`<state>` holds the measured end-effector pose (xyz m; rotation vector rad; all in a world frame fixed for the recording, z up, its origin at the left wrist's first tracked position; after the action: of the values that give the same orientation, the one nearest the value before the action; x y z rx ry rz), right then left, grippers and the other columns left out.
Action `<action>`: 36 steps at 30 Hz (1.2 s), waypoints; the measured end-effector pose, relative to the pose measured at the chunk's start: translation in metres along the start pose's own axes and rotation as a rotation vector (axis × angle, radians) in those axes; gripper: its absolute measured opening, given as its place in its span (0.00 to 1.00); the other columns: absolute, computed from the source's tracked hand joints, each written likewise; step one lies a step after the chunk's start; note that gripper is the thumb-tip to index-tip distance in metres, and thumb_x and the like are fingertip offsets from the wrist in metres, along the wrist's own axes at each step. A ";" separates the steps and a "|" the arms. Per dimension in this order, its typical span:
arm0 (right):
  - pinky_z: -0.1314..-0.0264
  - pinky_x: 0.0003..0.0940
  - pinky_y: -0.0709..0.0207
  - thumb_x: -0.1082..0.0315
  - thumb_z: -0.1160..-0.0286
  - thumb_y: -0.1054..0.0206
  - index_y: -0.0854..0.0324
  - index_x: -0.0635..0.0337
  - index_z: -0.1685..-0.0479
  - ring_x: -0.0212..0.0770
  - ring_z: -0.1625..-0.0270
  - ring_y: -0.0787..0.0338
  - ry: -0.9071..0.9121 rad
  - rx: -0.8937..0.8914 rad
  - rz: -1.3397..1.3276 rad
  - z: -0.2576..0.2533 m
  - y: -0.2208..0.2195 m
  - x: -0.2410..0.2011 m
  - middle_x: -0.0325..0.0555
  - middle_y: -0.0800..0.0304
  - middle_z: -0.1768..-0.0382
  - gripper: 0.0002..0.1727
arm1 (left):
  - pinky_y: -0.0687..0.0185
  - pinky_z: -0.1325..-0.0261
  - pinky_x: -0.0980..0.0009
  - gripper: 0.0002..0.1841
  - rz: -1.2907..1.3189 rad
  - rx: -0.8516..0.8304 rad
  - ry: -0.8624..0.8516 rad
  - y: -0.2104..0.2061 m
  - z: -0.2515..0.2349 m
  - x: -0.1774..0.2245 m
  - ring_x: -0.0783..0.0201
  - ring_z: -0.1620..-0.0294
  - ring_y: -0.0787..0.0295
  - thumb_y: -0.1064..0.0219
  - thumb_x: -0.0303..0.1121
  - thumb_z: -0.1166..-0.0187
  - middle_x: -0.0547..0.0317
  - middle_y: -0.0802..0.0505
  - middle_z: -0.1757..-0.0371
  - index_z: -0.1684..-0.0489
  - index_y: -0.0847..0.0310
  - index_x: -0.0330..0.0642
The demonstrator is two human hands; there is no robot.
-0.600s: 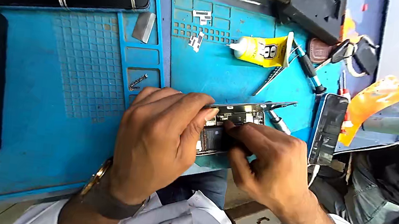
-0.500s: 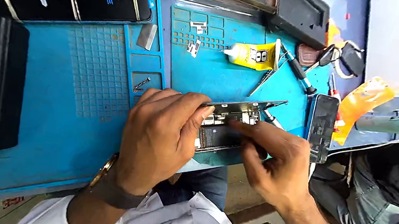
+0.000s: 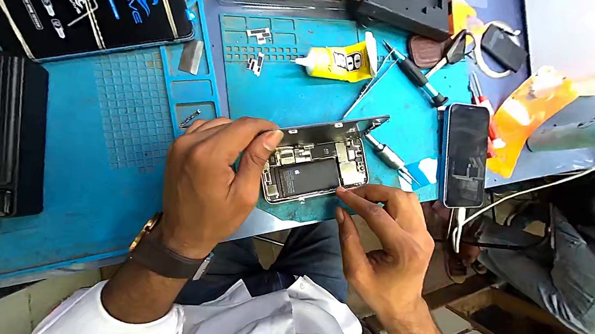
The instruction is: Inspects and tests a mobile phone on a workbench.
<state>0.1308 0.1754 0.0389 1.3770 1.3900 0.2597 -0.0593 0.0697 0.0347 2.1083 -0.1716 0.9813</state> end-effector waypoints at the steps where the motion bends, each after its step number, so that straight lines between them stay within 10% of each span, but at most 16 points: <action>1: 0.46 0.37 0.23 0.64 0.25 0.32 0.05 0.54 0.47 0.41 0.45 0.16 -0.007 0.001 -0.009 0.001 0.000 0.001 0.43 0.09 0.49 0.14 | 0.21 0.51 0.63 0.17 -0.003 -0.001 -0.006 0.000 0.000 0.001 0.66 0.59 0.11 0.44 0.38 0.10 0.57 0.05 0.61 0.48 0.09 0.40; 19: 0.36 0.44 0.21 0.67 0.25 0.28 0.08 0.58 0.41 0.48 0.37 0.14 -0.016 0.203 -0.015 0.007 0.038 0.042 0.49 0.08 0.41 0.16 | 0.20 0.57 0.81 0.17 -0.052 -0.180 0.077 0.004 0.004 0.009 0.81 0.61 0.15 0.47 0.41 0.09 0.68 0.07 0.56 0.44 0.11 0.45; 26: 0.46 0.51 0.27 0.58 0.14 0.37 0.13 0.52 0.31 0.53 0.45 0.16 -0.073 -0.005 0.202 -0.031 0.017 0.067 0.48 0.12 0.45 0.19 | 0.17 0.28 0.65 0.21 -0.057 -0.295 0.044 -0.002 0.011 0.014 0.69 0.32 0.13 0.49 0.44 0.10 0.65 0.08 0.35 0.33 0.15 0.47; 36: 0.48 0.51 0.22 0.62 0.15 0.36 0.12 0.56 0.40 0.55 0.48 0.13 -0.195 0.134 0.259 -0.050 0.030 0.084 0.53 0.12 0.51 0.14 | 0.27 0.19 0.55 0.23 -0.194 -0.270 -0.085 -0.008 0.030 0.020 0.61 0.23 0.20 0.39 0.49 0.17 0.61 0.13 0.26 0.33 0.15 0.46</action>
<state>0.1326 0.2772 0.0367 1.6500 1.0838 0.1979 -0.0247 0.0573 0.0317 1.8800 -0.1309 0.7122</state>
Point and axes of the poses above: each hand's wrist, its own z-axis away from the middle knuckle, its own y-axis out of the back of the hand, x = y × z, the point moved 10 cm from there along -z, towards the middle knuckle
